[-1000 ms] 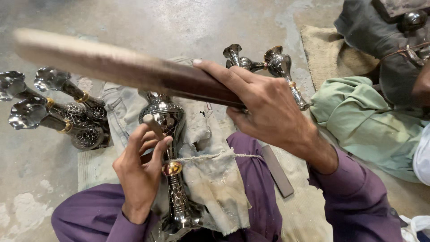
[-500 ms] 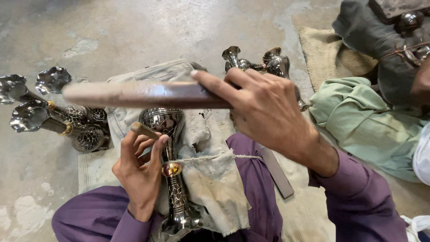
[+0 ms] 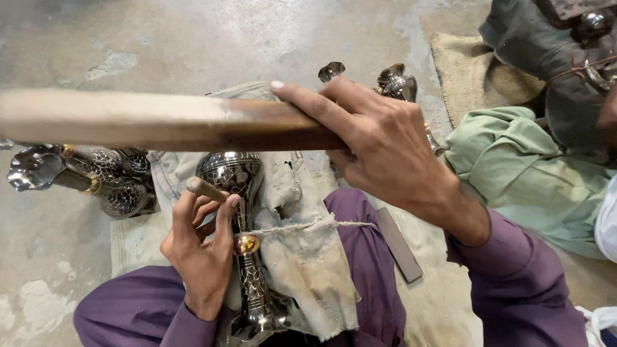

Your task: The person sits cross-legged on the floor with an engraved metal vase on a cloth over their lap. They hold a small punch against the vase's surface with one hand and repeatedly strike it with a wooden mallet held in the other hand, working the pattern around the vase body.

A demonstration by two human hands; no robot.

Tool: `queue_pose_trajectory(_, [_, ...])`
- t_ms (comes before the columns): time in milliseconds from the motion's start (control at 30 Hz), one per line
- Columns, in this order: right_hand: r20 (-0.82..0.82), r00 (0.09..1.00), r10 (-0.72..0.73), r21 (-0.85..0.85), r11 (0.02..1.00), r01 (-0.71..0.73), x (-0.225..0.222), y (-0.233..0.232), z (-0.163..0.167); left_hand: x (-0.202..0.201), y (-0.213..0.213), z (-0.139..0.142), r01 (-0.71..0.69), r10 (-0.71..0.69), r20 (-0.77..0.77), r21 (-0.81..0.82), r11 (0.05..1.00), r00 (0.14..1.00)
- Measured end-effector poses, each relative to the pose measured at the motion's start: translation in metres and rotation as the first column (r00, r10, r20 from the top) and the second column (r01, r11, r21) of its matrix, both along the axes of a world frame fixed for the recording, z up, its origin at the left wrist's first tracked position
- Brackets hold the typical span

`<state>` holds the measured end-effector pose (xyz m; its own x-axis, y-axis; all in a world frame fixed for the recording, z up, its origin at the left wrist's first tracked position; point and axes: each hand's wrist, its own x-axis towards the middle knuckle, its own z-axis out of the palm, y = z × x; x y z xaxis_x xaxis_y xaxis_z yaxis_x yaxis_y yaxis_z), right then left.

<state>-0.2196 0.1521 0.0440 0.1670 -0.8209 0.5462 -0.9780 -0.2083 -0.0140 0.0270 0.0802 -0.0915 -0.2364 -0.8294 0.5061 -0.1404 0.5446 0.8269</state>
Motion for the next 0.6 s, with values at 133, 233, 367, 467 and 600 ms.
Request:
queue_pose_trajectory(133, [-0.256, 0.967, -0.002, 0.011, 1.000, 0.005, 0.007, 0.002, 0.016, 0.000, 0.002, 0.001, -0.019, 0.019, 0.008, 0.041, 0.999, 1.000])
queue_pose_trajectory(233, [-0.225, 0.974, -0.016, -0.036, 0.999, 0.008, 0.015, 0.000, 0.019, -0.001, 0.003, 0.002, 0.002, 0.001, -0.047, 0.067, 0.998, 0.999])
queue_pose_trajectory(367, [-0.294, 0.956, -0.021, -0.025, 1.000, 0.014, 0.018, -0.004, 0.020, -0.001, 0.002, 0.003, -0.012, 0.012, 0.000, 0.020, 1.000, 1.000])
queue_pose_trajectory(467, [-0.214, 0.977, 0.010, -0.038, 0.999, -0.018, 0.017, -0.007, 0.019, -0.002, 0.002, 0.004, -0.006, 0.006, -0.005, 0.031, 0.999, 1.000])
queue_pose_trajectory(600, [-0.178, 0.983, -0.033, 0.182, 0.981, 0.066, 0.016, -0.008, 0.015, -0.002, 0.002, 0.003, -0.018, 0.017, 0.018, 0.057, 0.998, 1.000])
